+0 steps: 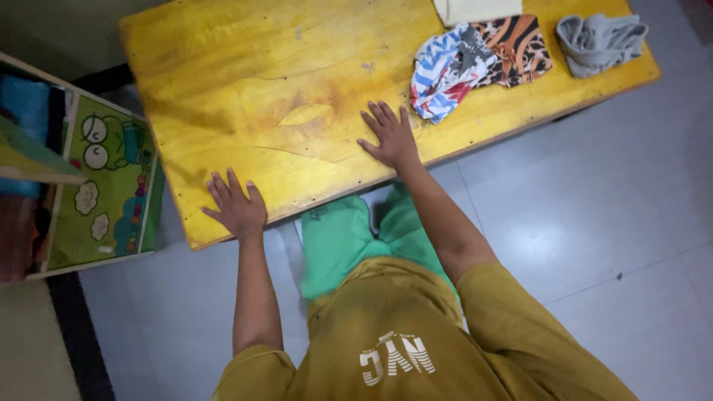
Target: The person folds several pieces of clothing on a yellow table and places them into a green cabinet. The person handles a white cloth, a pink cloth, a patterned cloth, and a light blue cloth, folding each one by hand and storing them in the cabinet.
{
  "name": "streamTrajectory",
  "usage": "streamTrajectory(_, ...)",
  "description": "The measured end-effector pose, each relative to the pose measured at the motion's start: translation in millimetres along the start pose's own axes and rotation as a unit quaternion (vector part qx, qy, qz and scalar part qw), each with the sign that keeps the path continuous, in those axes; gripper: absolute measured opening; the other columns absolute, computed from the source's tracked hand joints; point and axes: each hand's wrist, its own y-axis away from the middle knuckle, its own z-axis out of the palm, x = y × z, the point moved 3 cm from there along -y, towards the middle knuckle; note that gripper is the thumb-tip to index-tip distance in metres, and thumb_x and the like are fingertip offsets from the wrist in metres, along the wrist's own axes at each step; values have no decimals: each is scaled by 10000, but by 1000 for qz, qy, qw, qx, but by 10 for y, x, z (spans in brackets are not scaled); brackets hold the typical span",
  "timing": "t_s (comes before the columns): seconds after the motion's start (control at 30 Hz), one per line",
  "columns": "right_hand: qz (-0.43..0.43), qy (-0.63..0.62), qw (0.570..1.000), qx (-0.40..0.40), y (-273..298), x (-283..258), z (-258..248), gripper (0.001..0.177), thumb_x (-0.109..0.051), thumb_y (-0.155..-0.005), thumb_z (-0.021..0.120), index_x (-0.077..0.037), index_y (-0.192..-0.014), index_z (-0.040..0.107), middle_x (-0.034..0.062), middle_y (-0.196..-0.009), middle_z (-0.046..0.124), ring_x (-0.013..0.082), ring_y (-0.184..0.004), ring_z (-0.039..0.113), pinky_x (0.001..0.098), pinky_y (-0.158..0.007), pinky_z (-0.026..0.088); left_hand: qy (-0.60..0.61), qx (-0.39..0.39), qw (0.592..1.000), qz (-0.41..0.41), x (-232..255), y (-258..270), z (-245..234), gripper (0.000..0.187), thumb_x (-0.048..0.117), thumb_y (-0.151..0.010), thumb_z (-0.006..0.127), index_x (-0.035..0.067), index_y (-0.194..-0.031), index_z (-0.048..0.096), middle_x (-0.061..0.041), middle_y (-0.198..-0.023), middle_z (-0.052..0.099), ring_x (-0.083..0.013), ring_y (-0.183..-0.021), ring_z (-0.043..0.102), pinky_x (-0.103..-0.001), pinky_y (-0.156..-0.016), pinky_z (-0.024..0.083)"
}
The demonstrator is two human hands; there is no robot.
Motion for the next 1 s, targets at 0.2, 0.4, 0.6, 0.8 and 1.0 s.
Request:
streamTrajectory(0.2,47,0,997,62,6,48,-31,733,-551,-914,672,-87,-1468,551,141,-1590,439,311,-1491,369,623,-1206,212,-34,-32,997,-68,296,-104,181,781,545,-975,540,133,-1612,356,-219,-1703,170,-489,-1541,105,-829,-1092,64)
streamTrajectory(0.4,91,5,989,115,32,122,-25,576,-374,-970,660,-18,-1415,572,190,-1528,501,361,-1452,419,569,-1179,307,21,-102,990,96,1848,-283,698,794,590,-935,587,184,-1592,399,-144,-1723,136,-546,-1541,17,-842,-1113,3)
streamTrajectory(0.6,159,-42,971,175,91,313,119,434,-198,-992,632,-14,-1384,597,185,-1414,589,365,-1355,530,508,-1131,396,57,-198,940,272,3266,-312,1047,599,465,-1026,478,286,-1593,404,-75,-1711,163,-415,-1573,78,-837,-1120,-18)
streamTrajectory(0.8,87,-1,974,208,262,711,-124,424,-194,-953,725,-56,-1341,628,162,-1324,620,350,-1246,584,520,-1042,412,64,-134,937,316,3348,-243,1000,563,471,-1032,474,308,-1569,432,-58,-1705,212,-392,-1576,119,-824,-1133,22)
streamTrajectory(1.0,147,82,974,152,475,1602,-640,851,-489,-984,713,11,-1597,400,257,-1640,354,443,-1515,319,634,-1189,251,73,-117,944,301,3417,-260,946,546,432,-1017,490,313,-1549,464,-50,-1697,244,-372,-1574,144,-819,-1143,32)
